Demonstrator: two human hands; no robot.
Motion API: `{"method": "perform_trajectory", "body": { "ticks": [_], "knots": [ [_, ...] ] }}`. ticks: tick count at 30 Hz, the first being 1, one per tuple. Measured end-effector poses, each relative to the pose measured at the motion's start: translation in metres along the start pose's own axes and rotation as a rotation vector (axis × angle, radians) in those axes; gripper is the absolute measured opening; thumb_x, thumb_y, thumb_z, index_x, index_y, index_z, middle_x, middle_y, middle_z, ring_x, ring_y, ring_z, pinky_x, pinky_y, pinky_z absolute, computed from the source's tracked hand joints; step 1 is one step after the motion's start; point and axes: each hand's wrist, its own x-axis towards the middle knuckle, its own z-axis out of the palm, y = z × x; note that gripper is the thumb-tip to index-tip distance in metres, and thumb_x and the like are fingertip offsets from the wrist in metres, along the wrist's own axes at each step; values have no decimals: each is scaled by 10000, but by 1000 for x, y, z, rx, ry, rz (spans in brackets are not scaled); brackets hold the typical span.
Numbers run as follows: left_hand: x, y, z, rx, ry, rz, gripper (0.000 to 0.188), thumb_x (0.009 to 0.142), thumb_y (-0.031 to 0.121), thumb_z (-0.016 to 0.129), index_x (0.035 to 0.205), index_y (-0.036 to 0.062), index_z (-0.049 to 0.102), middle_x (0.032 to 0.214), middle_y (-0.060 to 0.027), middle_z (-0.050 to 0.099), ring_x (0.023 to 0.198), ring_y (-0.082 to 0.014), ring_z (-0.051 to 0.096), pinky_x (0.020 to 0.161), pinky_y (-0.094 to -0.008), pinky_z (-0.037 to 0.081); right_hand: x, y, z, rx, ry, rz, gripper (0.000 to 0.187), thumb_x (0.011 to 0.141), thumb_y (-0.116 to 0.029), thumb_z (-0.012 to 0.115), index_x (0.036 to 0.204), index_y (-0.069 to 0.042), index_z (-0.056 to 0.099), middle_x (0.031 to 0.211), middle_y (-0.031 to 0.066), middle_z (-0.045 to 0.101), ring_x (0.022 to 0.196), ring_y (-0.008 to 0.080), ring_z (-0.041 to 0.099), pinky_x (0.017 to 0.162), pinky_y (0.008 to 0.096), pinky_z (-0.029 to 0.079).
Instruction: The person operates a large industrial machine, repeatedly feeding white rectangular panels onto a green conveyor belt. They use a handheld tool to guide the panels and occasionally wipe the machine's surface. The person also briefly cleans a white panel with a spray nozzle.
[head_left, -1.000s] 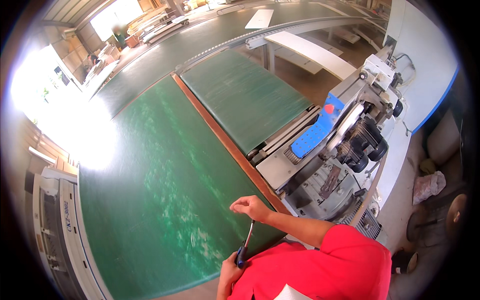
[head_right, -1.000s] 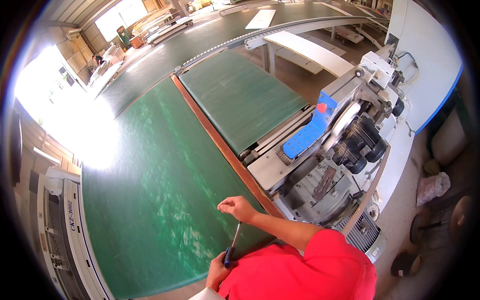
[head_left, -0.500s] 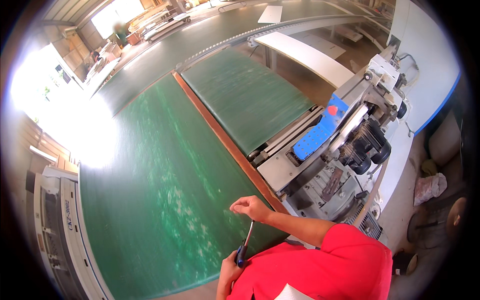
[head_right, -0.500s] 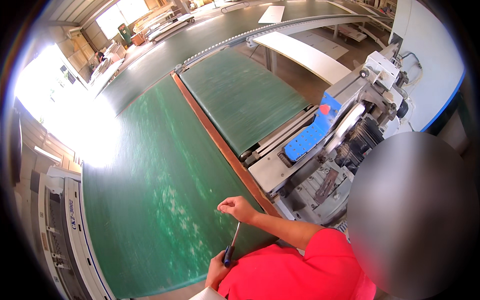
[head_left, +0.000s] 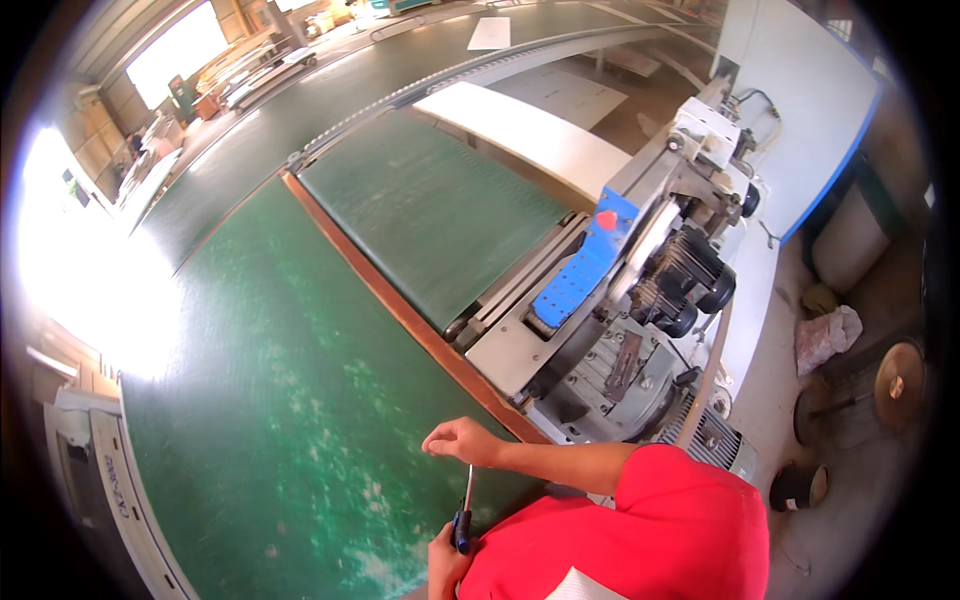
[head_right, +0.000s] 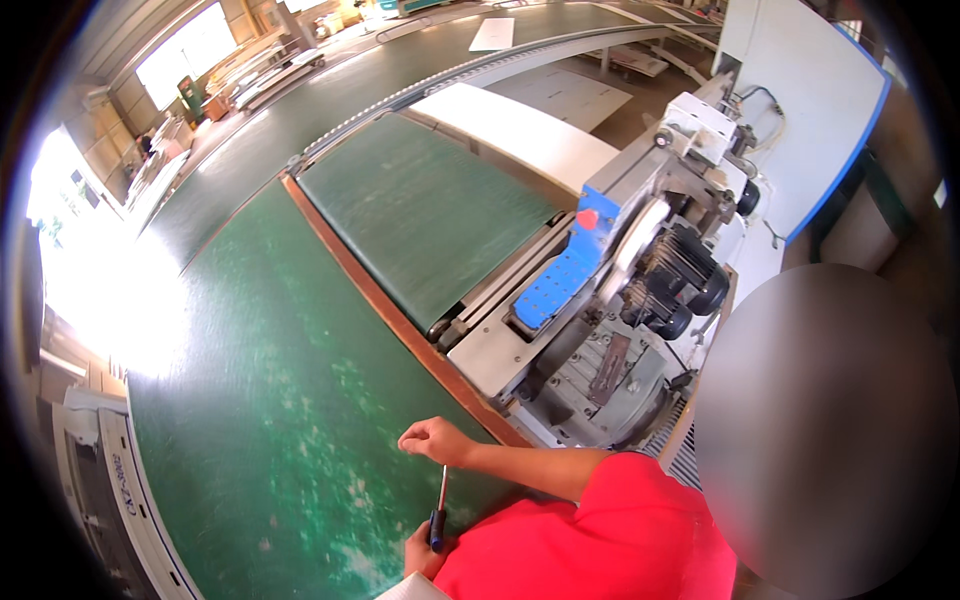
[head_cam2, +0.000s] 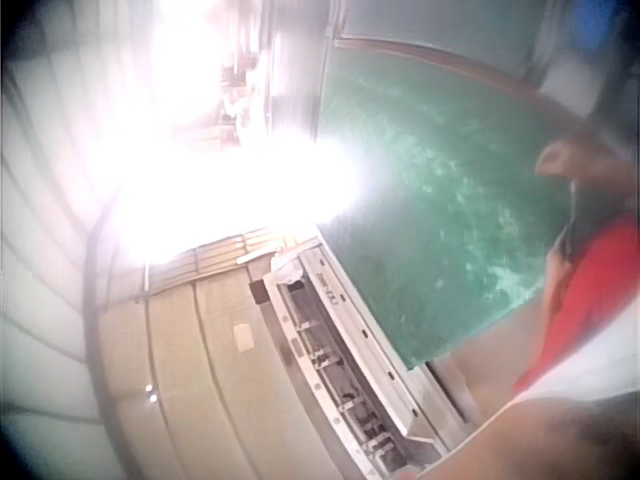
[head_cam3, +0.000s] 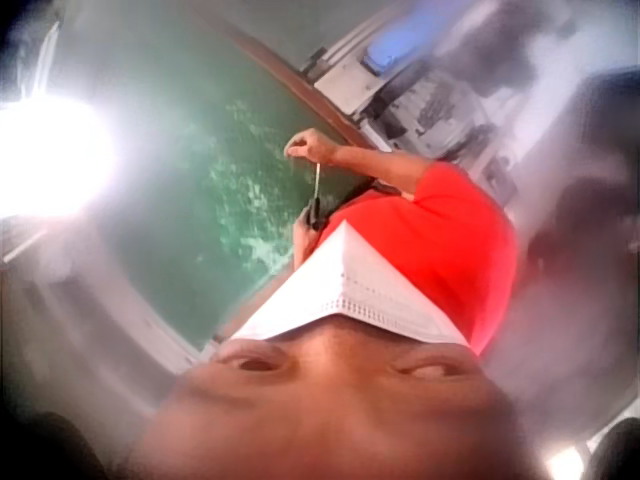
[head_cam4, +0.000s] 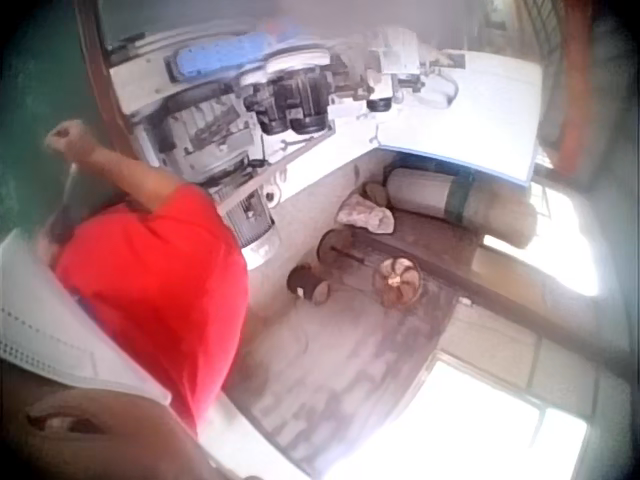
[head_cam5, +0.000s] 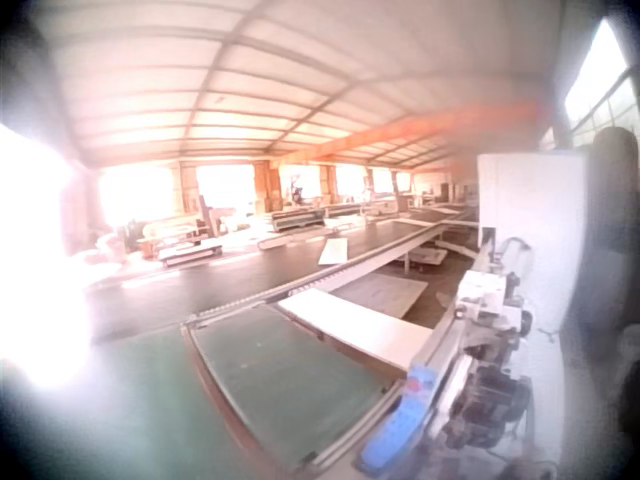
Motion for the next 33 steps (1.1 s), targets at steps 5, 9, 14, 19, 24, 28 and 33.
{"method": "perform_trajectory", "body": {
  "ticks": [5,9,14,19,24,28,33],
  "knots": [
    [1,-1,0,15,-19,-24,514,690,260,775,1137,36,653,838,-210,681,785,-344,683,733,-404,522,-2,1,0,8,21,-3,204,914,-159,657,1008,14,708,933,61,721,880,111,652,822,262,512],
    [0,-4,-1,20,-4,-27,515,696,258,760,1150,38,652,863,-216,685,818,-354,690,753,-401,524,3,7,0,43,7,12,206,935,-156,636,1048,2,703,971,59,711,916,121,640,861,274,497],
    [-2,-19,2,-38,44,6,544,685,168,786,1190,18,650,773,-86,662,711,-144,611,692,-307,508,2,-1,1,10,20,38,200,936,-151,635,1049,-1,704,985,64,714,926,125,644,864,276,503],
    [-8,-7,-3,-6,50,-17,548,699,210,768,1201,27,648,829,-121,687,770,-174,649,742,-326,516,4,-1,5,20,9,29,202,935,-154,636,1047,-1,706,988,69,718,926,134,653,866,285,509],
    [-12,-5,-3,7,63,-22,553,710,230,756,1221,53,640,891,-156,703,819,-235,684,786,-345,518,7,-5,7,30,-1,58,209,928,-159,645,1054,-4,707,987,69,720,926,131,652,863,283,507],
    [-14,-3,-3,3,83,-10,549,717,242,753,1220,58,635,902,-181,698,840,-295,682,783,-367,522,20,-8,-7,-52,9,-10,188,915,-138,654,1040,-10,712,974,67,720,910,114,647,838,269,505],
    [-12,6,-8,23,85,-36,548,726,278,754,1215,68,625,921,-226,688,889,-404,673,774,-423,528,82,-32,-77,-349,221,-254,158,887,-124,672,997,-21,719,905,51,716,831,109,648,750,269,526]
  ]
}}
